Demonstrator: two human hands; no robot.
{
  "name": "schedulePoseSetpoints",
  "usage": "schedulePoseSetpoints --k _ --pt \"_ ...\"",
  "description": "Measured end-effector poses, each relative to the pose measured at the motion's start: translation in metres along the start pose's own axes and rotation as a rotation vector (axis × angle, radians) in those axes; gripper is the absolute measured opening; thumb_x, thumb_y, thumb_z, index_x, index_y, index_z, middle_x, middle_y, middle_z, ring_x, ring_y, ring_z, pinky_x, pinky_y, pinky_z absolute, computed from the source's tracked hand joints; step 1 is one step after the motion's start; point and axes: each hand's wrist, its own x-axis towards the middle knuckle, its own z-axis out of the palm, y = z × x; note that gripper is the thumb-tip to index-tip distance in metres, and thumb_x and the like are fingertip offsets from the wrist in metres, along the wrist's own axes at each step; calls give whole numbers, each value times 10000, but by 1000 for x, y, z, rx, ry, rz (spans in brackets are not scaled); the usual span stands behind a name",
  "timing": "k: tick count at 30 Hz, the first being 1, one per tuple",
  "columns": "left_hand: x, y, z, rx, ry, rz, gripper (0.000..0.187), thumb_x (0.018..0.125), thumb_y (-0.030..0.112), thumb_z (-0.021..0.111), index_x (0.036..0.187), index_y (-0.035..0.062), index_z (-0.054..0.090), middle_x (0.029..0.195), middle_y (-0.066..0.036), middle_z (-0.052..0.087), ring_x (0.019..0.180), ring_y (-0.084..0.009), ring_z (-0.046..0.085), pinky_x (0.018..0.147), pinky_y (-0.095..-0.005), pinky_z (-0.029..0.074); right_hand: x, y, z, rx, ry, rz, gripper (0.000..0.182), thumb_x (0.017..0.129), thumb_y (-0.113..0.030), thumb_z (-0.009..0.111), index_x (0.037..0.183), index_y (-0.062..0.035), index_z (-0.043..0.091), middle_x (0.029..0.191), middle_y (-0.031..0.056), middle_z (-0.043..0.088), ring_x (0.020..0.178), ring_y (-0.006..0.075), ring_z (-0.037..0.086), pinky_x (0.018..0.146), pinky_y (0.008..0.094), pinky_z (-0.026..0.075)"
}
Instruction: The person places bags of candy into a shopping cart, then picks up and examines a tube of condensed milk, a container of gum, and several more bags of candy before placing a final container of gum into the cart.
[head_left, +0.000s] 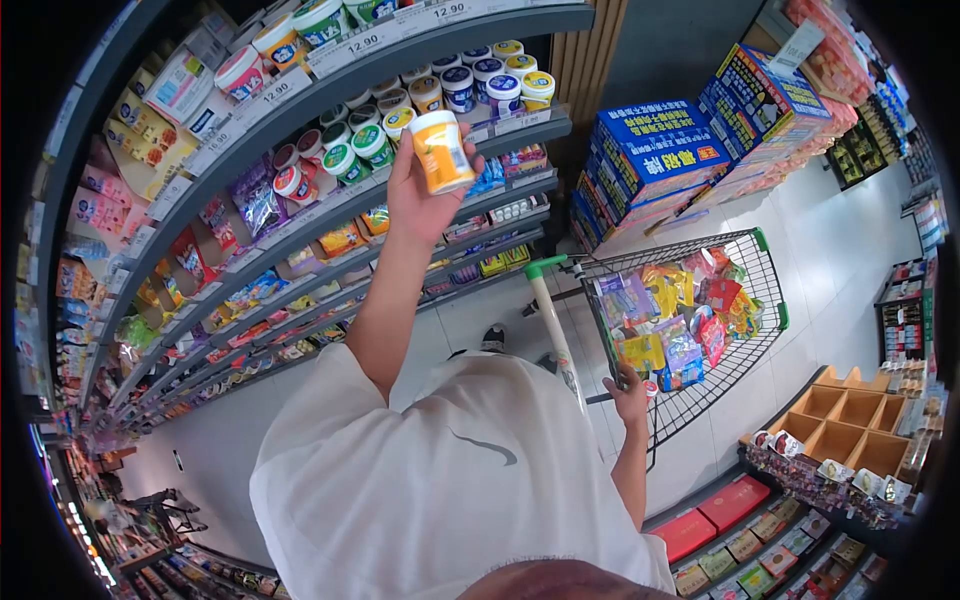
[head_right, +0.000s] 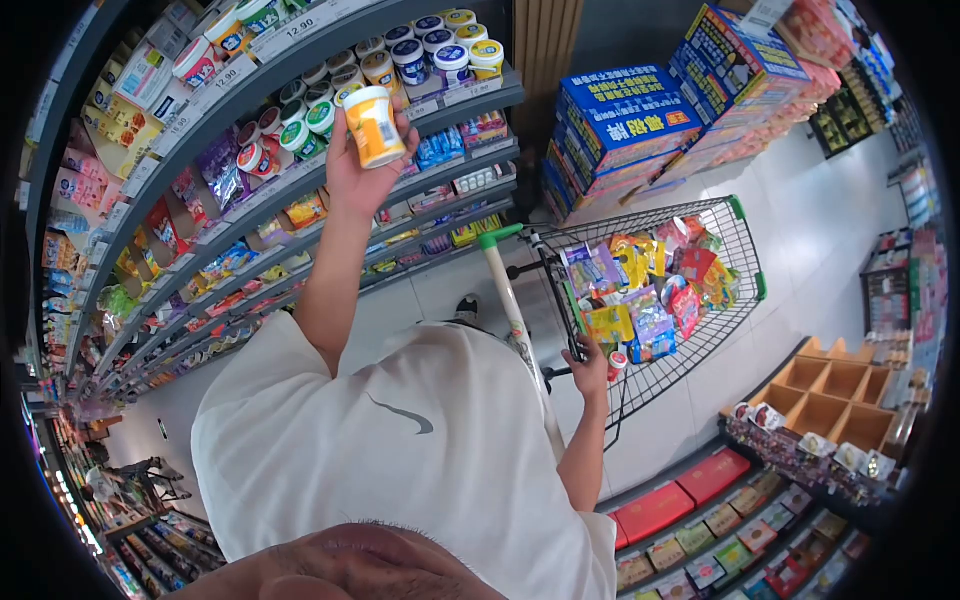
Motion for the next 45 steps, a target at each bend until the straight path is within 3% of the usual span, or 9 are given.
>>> schedulePoseSetpoints --k 6,11,14,18,22,26,33,39,45 --pt "-29 -14 -14 -323 -43 -225 580 978 524 431 1262 25 520 1225 -155 569 903 -244 568 667 -362 484 4 12 2 -19 23 -32 531 787 -126 766 1253 27 561 1129 116 632 1033 208 606 850 319 498" --pt "-42 -15 -21 -346 -63 -209 597 969 558 431 1249 43 539 1182 -167 596 893 -253 582 691 -376 490 4 16 -1 -166 39 -130 585 743 -54 794 1275 -17 553 1193 129 582 1087 248 576 906 357 483" --pt "-45 -11 -5 -214 44 -157 609 966 561 438 1243 29 542 1152 -176 607 900 -257 573 709 -371 482 7 40 -6 84 19 -158 676 724 -58 786 1335 -17 498 1278 135 544 1098 241 585 908 329 476" --pt "-43 -9 -2 -130 9 -160 629 968 569 425 1227 9 549 1124 -166 605 931 -247 523 716 -375 455 -25 -64 -39 -251 -70 -179 750 725 -31 774 1383 -2 416 1339 181 486 1250 295 470 1010 363 409" --pt "-43 -18 3 -155 -25 -210 660 961 593 414 1224 3 553 1075 -154 592 885 -240 503 701 -358 445 -27 -111 -48 -311 37 -299 665 767 -28 717 1370 -24 437 1321 202 503 1217 352 495 1020 359 394" --pt "-48 -38 14 -226 -93 -308 707 947 632 400 1229 2 552 1015 -140 566 854 -235 482 698 -346 445 -37 -182 -34 -154 93 -342 571 802 32 647 1348 7 481 1324 160 553 1259 272 507 1064 363 371" --pt "-58 -74 33 -301 -121 -546 634 985 555 382 1339 38 477 1047 -176 624 824 -272 592 729 -372 459 -48 -265 5 75 -66 -700 744 750 11 732 1408 -21 387 1386 167 456 1246 299 503 1040 395 386" --pt "-80 -98 39 -304 -95 -681 596 991 536 382 1330 59 495 1067 -182 640 819 -273 613 707 -368 487 -51 -295 13 -59 151 -977 978 658 -83 842 1466 -42 292 1469 218 334 1302 369 414 1026 434 394" --pt "-92 -108 42 -227 -20 -756 542 1004 526 368 1289 104 555 1086 -94 639 857 -245 610 736 -362 496 -52 -296 23 -68 102 -955 1078 604 -53 869 1490 -63 255 1480 215 330 1313 381 398 1018 412 402"
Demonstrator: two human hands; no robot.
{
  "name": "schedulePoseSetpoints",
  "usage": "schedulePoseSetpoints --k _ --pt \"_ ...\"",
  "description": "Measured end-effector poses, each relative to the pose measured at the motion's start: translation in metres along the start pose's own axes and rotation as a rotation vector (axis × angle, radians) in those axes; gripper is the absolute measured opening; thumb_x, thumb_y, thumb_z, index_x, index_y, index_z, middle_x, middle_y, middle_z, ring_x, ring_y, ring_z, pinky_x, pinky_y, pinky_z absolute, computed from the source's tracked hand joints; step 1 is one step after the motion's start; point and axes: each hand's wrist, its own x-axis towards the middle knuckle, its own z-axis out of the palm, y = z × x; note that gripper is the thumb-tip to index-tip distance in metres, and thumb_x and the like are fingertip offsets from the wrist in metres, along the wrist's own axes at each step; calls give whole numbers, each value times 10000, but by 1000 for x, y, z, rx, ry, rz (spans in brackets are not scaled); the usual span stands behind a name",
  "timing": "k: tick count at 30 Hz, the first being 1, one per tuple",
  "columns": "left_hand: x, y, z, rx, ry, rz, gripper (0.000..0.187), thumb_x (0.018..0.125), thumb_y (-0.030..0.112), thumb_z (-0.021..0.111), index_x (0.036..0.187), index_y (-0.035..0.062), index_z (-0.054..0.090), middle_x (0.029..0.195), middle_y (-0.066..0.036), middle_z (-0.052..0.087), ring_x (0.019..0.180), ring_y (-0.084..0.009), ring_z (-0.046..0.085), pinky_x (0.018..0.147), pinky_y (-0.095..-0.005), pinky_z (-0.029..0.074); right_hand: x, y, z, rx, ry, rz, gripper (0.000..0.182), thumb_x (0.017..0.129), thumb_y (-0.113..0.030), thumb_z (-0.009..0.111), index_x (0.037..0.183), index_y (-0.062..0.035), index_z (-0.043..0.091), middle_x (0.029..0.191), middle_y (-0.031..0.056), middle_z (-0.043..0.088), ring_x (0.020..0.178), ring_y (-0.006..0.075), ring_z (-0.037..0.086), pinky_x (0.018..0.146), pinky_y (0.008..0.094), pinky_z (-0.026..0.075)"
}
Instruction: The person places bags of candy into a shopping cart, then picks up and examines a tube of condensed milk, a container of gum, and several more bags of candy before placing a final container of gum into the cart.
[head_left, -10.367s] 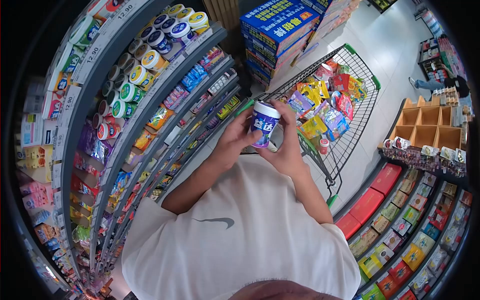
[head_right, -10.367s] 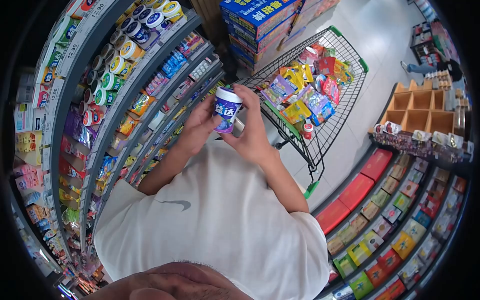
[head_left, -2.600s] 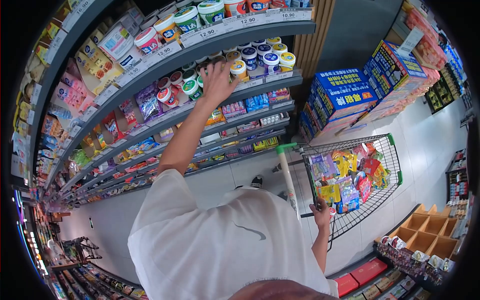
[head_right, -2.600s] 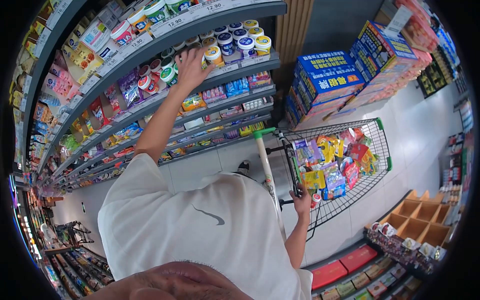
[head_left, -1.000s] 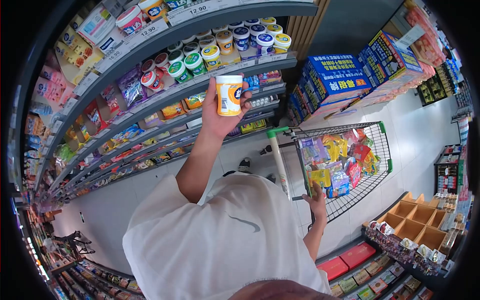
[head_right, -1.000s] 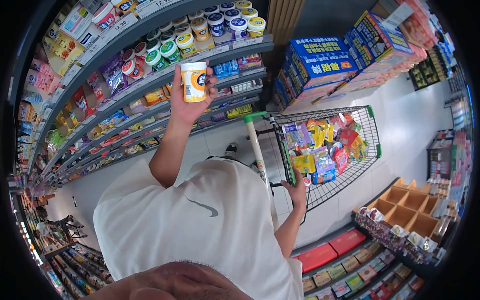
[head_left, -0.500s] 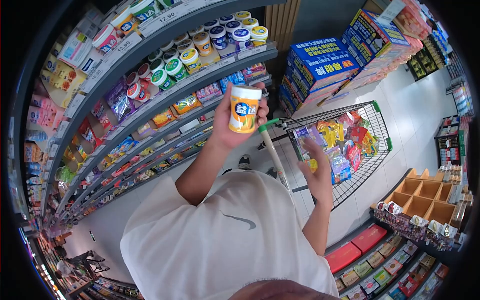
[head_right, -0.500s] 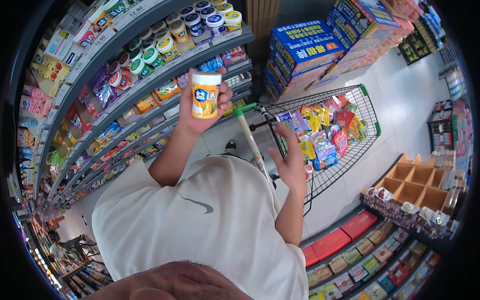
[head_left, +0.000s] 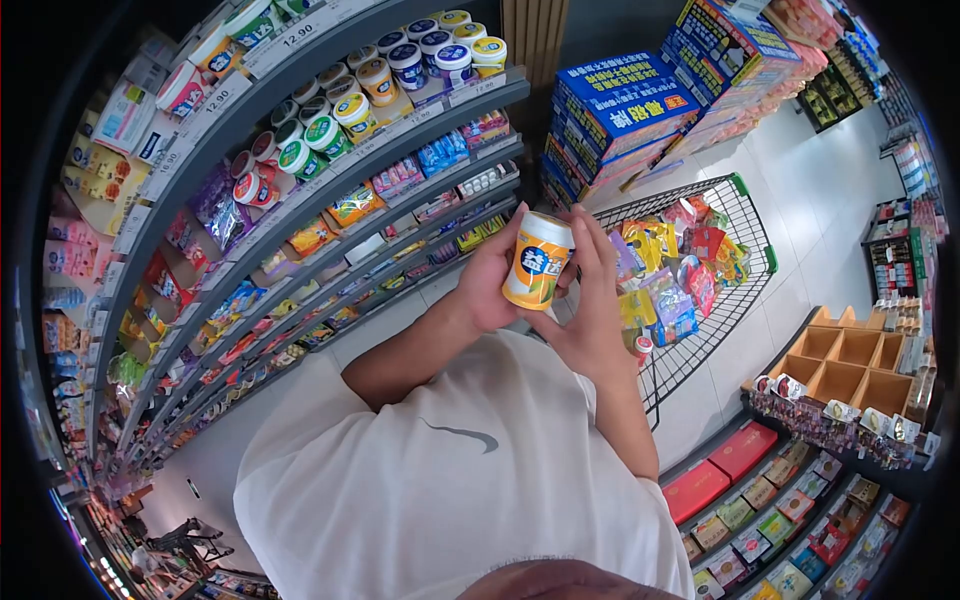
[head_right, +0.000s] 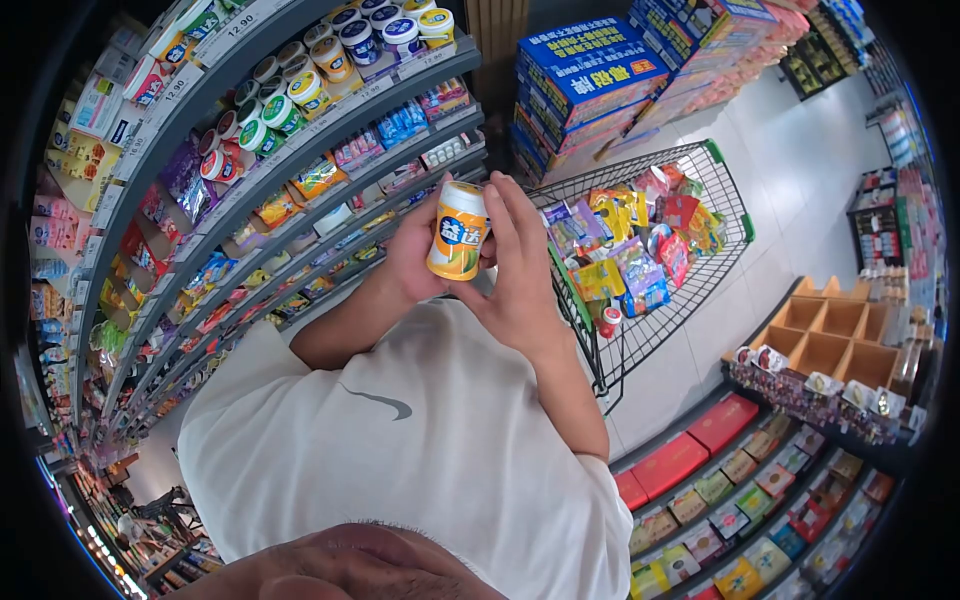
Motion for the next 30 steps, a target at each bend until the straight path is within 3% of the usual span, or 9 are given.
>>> schedulePoseSetpoints --k 2,5,17,23,30 --pt "0 -2 3 26 -33 4 537 1005 524 368 1292 110 554 1091 -88 636 882 -238 605 755 -356 498 -3 5 4 28 29 -1 1057 591 -44 867 1472 -40 284 1468 221 340 1315 400 385 1030 424 390" --pt "-1 -5 19 15 87 13 548 1011 538 315 1232 107 571 997 -100 636 827 -237 601 722 -369 481 -6 9 3 -4 55 -35 1054 581 -28 864 1466 -25 293 1454 218 363 1315 402 384 1033 425 383" --pt "-2 -9 19 267 2 73 529 1030 510 275 1304 106 478 1126 -85 606 902 -211 627 743 -340 524 -15 6 0 83 91 1 1013 624 -24 851 1463 -14 283 1425 202 408 1269 356 444 982 381 432" --pt "-5 -13 16 337 9 154 497 1029 493 318 1270 92 485 1195 -54 578 1033 -186 586 815 -334 509 -19 5 2 105 69 39 997 636 -23 843 1459 -7 280 1426 196 410 1266 340 459 978 372 445" --pt "-9 -17 7 396 104 221 382 1020 414 426 1237 105 485 1166 -45 575 1070 -164 573 871 -321 485 -22 8 8 111 36 67 991 644 -25 830 1462 -9 271 1442 207 382 1307 371 417 1035 403 402"
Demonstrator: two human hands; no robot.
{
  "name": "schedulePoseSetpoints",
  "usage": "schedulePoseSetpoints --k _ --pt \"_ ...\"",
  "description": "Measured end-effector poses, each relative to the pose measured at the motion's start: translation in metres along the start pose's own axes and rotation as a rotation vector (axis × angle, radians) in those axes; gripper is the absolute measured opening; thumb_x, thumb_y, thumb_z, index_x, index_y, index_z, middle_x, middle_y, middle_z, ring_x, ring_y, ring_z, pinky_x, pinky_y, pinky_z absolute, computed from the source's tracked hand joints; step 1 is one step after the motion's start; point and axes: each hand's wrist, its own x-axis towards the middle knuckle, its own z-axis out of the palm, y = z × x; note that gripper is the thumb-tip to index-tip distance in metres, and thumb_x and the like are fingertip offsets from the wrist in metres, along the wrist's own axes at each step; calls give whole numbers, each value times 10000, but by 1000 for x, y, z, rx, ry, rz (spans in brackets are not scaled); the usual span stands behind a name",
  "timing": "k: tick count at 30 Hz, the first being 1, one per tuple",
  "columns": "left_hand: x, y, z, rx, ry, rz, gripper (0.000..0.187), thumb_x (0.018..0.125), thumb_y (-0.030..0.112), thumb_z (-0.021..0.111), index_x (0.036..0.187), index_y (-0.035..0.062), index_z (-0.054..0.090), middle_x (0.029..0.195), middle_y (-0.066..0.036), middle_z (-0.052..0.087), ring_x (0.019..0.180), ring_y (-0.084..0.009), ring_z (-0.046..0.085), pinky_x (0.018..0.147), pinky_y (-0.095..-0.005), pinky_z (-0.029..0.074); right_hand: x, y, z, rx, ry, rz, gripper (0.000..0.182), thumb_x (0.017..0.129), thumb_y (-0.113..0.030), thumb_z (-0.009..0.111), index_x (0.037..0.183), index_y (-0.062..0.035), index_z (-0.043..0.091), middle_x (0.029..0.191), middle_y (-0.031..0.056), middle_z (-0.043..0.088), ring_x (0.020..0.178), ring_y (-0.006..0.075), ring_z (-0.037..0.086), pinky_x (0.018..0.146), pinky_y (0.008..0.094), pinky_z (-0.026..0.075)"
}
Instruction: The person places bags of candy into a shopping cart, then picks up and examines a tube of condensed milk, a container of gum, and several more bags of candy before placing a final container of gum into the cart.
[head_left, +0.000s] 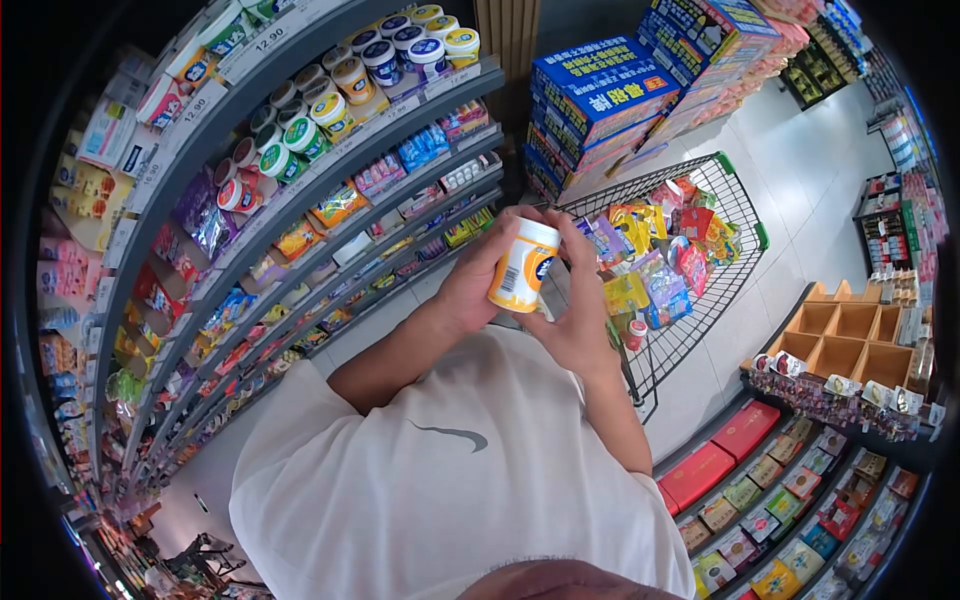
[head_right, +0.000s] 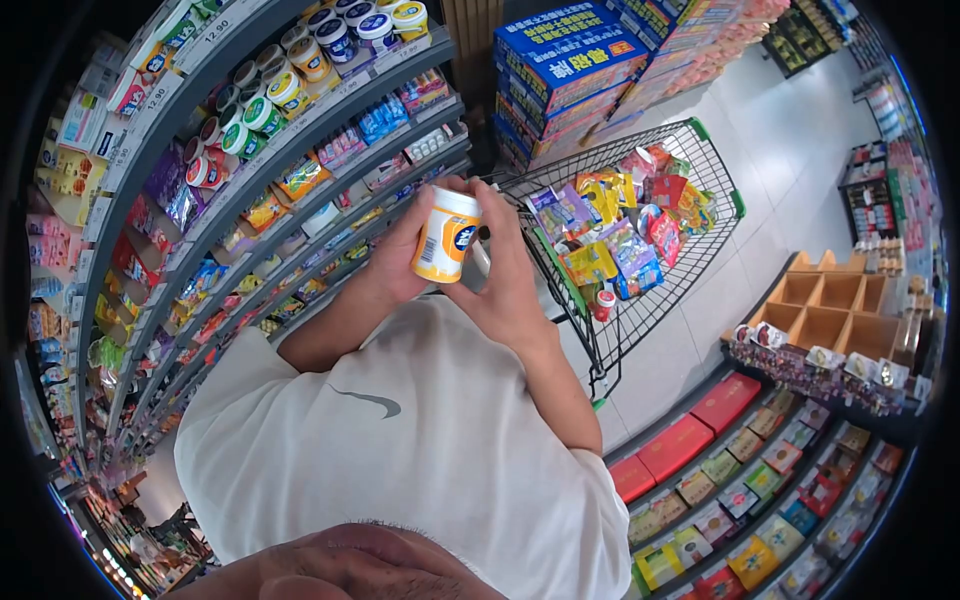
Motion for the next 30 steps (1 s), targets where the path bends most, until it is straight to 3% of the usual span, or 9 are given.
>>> schedulePoseSetpoints --k 5,11,14,20,23,26,30 --pt "-8 8 3 152 74 2 278 964 305 599 1146 131 481 1122 -36 576 1046 -117 582 861 -284 503 -2 1 9 78 -19 57 1016 631 -20 827 1469 -17 253 1443 216 358 1325 378 385 1083 420 348" --pt "-13 7 0 206 60 17 319 1007 317 501 1225 87 467 1168 -56 548 1116 -150 548 949 -318 455 -3 3 9 83 -19 59 1020 612 2 815 1469 -25 261 1426 210 373 1317 376 390 1080 422 354" --pt "-13 6 1 171 45 37 339 968 321 589 1213 114 479 1161 -53 577 1090 -134 582 885 -288 505 -6 4 9 87 13 41 994 609 4 815 1458 -32 299 1421 204 377 1315 373 394 1073 416 360" --pt "-12 5 6 154 -4 34 397 1009 327 494 1319 82 457 1257 -72 563 1144 -146 569 952 -294 474 -8 -2 6 39 130 26 1003 590 3 832 1457 -47 330 1400 201 404 1297 373 404 1051 411 381" --pt "-9 6 9 95 -29 -10 405 1027 353 426 1337 94 459 1267 -69 560 1137 -164 578 920 -327 501 -8 -8 2 -139 157 -64 1039 585 -16 852 1471 -56 311 1387 211 411 1259 374 419 1011 414 403" --pt "-14 2 9 -77 13 -158 419 1031 376 381 1337 102 466 1209 -76 591 1048 -205 625 850 -363 535 -8 -7 2 -142 174 -175 1075 601 -53 862 1486 -45 251 1405 200 406 1285 370 427 1040 438 381" --pt "-14 -6 -8 -204 -172 -274 433 1026 390 376 1342 109 465 1105 -95 625 908 -243 662 773 -378 559 -9 -8 6 -64 179 -197 1081 613 -77 870 1489 -51 236 1385 211 415 1272 371 437 1025 449 385"
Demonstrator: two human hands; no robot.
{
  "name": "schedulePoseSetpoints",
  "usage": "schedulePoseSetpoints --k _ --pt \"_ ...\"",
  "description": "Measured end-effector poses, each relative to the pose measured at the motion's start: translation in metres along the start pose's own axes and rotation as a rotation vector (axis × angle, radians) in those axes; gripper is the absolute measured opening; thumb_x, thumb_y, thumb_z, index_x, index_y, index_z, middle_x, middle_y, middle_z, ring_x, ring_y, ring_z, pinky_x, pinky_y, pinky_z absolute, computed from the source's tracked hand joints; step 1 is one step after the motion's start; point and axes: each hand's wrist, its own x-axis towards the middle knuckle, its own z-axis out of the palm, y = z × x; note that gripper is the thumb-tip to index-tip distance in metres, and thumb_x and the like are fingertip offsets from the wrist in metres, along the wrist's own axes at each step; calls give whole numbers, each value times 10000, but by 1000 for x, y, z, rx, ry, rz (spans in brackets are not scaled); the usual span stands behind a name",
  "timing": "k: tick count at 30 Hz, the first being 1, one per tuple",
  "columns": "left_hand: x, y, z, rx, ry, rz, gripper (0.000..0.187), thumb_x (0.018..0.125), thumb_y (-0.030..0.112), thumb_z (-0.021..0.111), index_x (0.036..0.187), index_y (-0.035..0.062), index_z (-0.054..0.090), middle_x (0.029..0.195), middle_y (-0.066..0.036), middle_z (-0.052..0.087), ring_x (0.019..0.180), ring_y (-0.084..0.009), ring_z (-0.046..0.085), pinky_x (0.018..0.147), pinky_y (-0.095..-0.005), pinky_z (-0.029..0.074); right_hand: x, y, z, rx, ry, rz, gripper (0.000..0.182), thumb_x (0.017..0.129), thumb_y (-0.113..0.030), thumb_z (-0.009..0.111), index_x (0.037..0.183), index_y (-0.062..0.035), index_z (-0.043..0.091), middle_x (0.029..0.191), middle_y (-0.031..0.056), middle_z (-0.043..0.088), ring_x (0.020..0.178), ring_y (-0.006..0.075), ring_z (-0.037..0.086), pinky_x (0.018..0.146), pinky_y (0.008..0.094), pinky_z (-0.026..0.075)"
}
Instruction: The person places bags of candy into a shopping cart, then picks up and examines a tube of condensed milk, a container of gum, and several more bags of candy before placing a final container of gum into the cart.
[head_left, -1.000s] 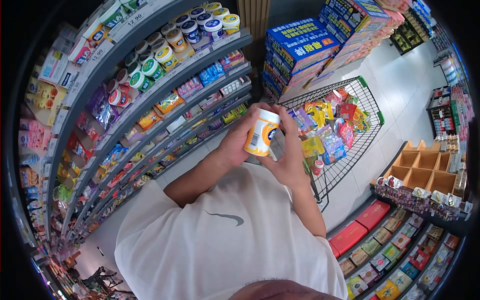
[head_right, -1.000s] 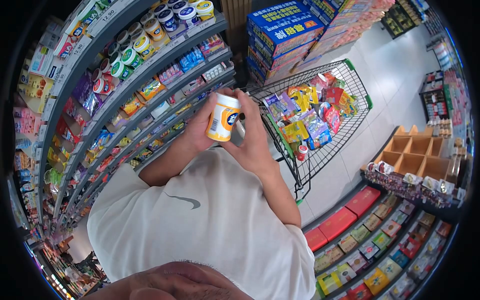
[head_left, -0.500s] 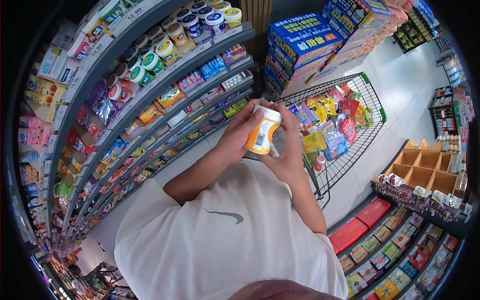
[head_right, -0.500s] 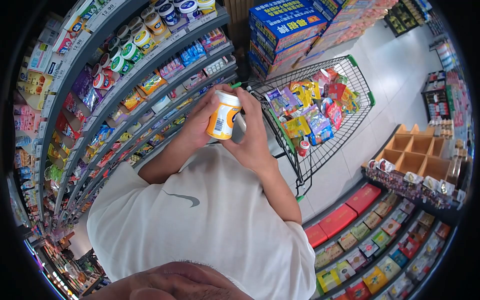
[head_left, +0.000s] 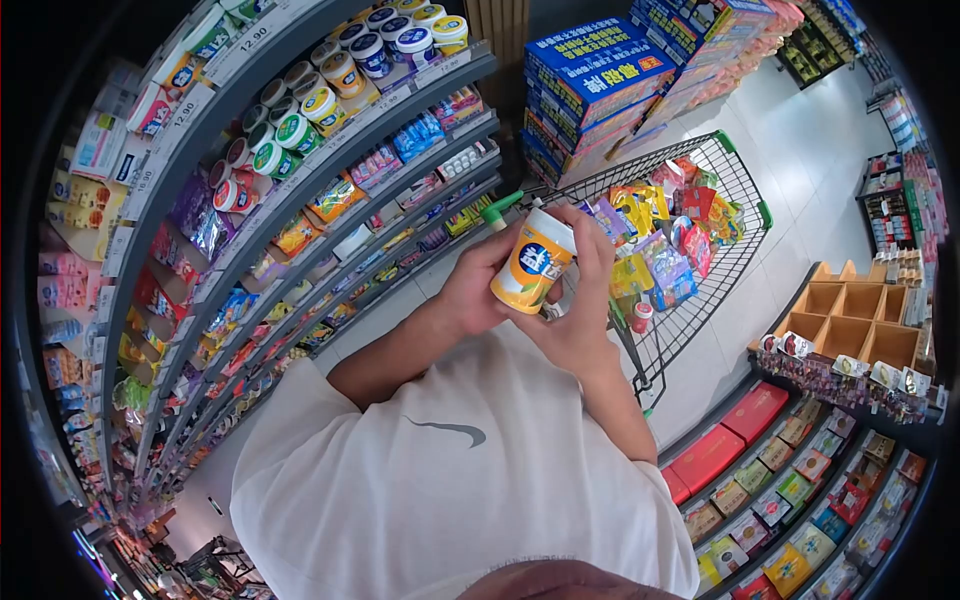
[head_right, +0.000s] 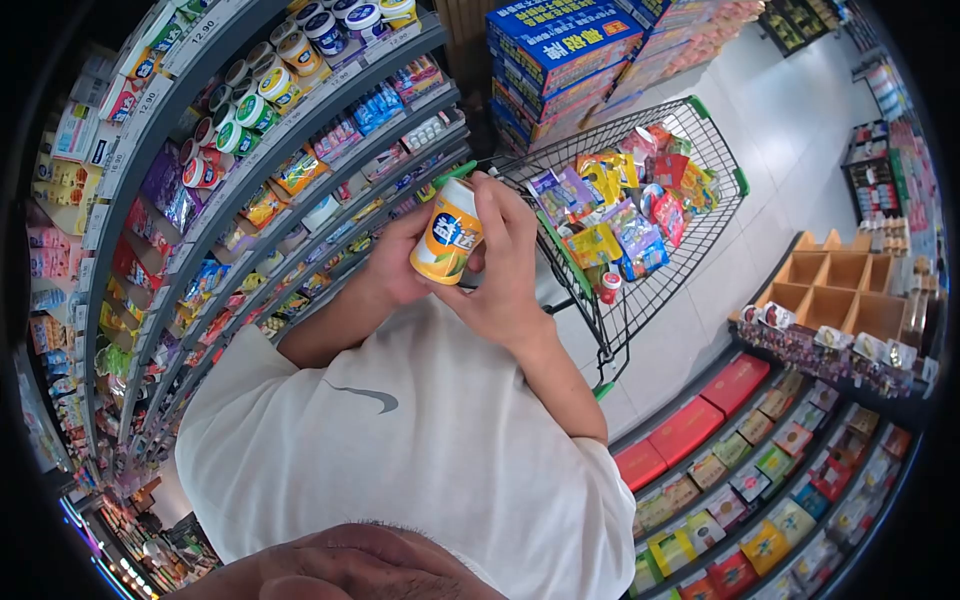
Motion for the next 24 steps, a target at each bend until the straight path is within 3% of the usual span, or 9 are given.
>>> schedulePoseSetpoints --k 5,8,11,14,17,20,24 --pt "-2 -2 -6 -112 -24 -29 451 1007 406 413 1342 108 467 1106 -115 631 845 -261 671 709 -391 576 0 -1 0 -65 -9 -22 1060 620 -92 876 1478 -53 254 1354 205 433 1242 360 460 994 439 404" --pt "-5 -1 6 -108 82 -37 469 984 440 432 1291 96 518 1036 -116 645 795 -270 638 704 -380 514 -1 1 1 -61 -13 -23 1055 617 -94 878 1472 -54 262 1352 200 435 1230 351 466 977 426 415" --pt "-5 -1 5 -102 71 -37 460 984 433 435 1286 97 523 1033 -113 646 796 -271 639 704 -380 516 -2 2 1 -49 -12 -17 1056 614 -99 881 1470 -52 265 1349 199 436 1228 348 466 964 418 423" --pt "-3 -3 -5 -83 18 -40 490 1008 431 398 1389 126 435 1227 -138 584 839 -274 668 727 -405 573 -2 2 -1 -78 -30 12 1059 609 -109 884 1467 -48 267 1346 199 437 1228 351 465 960 418 425" --pt "-2 6 13 19 -34 52 460 1013 403 417 1367 109 430 1216 -110 579 922 -235 645 796 -369 552 -1 4 -3 -98 -20 18 1061 600 -107 879 1463 -41 267 1341 203 442 1228 356 462 977 424 413" --pt "1 4 22 301 241 281 391 995 312 509 1314 99 434 1178 -72 566 1019 -176 598 849 -321 519 -2 10 -2 12 -35 97 1048 559 -60 860 1446 -24 302 1359 222 422 1252 400 423 1040 454 365" --pt "0 12 11 453 226 306 355 947 191 604 1250 97 446 1126 -44 549 1056 -129 561 880 -281 487 -1 11 -6 -6 -158 152 1036 576 -70 851 1448 -15 294 1402 218 398 1269 399 413 1045 446 368"
